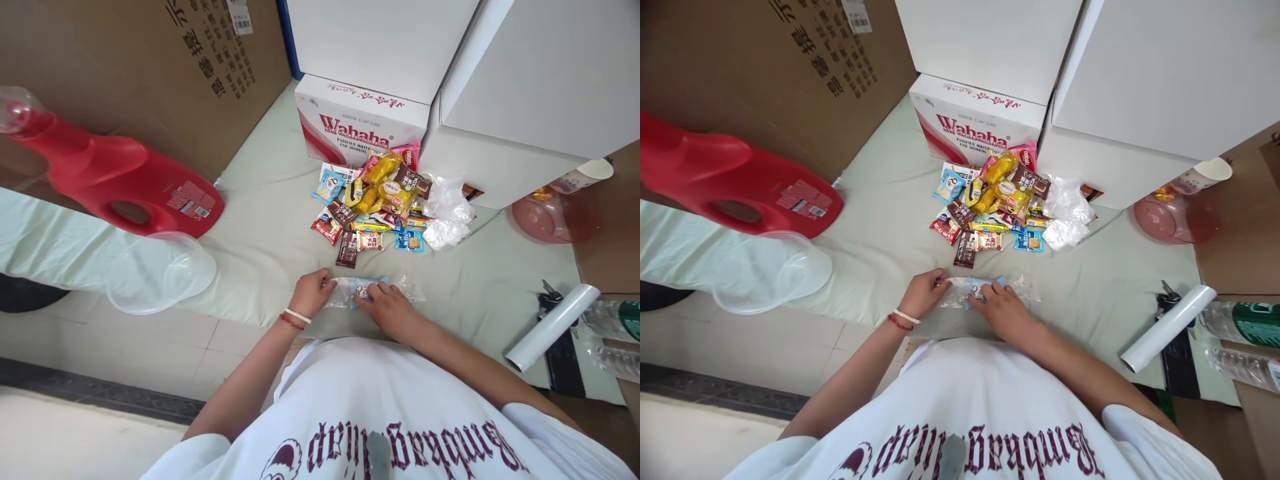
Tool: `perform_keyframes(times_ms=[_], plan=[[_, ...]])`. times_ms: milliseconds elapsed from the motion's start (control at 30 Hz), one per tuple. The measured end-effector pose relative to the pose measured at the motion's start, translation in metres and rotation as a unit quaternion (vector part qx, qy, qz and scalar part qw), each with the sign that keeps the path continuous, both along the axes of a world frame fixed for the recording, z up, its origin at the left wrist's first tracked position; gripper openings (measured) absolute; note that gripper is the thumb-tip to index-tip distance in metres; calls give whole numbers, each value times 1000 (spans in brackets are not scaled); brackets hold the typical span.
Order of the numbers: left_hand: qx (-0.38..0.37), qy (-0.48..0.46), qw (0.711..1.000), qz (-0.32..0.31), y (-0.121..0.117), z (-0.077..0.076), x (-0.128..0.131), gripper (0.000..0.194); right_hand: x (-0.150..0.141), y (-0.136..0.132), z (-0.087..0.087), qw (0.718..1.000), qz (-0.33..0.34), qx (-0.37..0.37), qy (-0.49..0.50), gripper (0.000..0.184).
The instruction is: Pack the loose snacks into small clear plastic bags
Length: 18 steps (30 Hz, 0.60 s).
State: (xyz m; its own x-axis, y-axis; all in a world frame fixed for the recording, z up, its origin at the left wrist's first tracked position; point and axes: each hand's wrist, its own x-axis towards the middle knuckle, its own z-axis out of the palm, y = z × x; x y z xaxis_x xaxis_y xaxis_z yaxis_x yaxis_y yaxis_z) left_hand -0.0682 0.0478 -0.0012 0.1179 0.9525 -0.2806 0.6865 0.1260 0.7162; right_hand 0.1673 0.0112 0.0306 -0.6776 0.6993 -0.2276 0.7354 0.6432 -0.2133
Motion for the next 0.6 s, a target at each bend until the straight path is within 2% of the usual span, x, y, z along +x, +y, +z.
perform_keyframes(times_ms=[67,133,233,333,367,433,500,533,600], plan=[[-59,-126,990,35,-8,6,4,29,-1,-4,-6,1000,-2,-1,27,54],[-96,-226,968,54,-15,9,18,30,-1,-6,-11,998,-8,-10,55,51],[-82,-259,962,37,-22,8,49,26,4,-7,-14,993,-42,-39,108,38],[21,-162,986,-33,-26,3,71,38,20,-5,-12,968,-70,-89,223,31],[54,-106,991,-60,-27,2,75,39,26,-4,-12,955,-100,-99,263,30],[87,9,991,-99,-29,1,80,39,38,-2,-13,927,-218,-63,299,31],[92,91,985,-116,-29,1,81,38,48,0,-18,901,-349,30,256,32],[98,116,981,-119,-29,2,82,36,52,1,-21,893,-386,73,217,35],[122,150,976,-100,-28,3,82,33,57,1,-26,899,-396,107,151,37]])
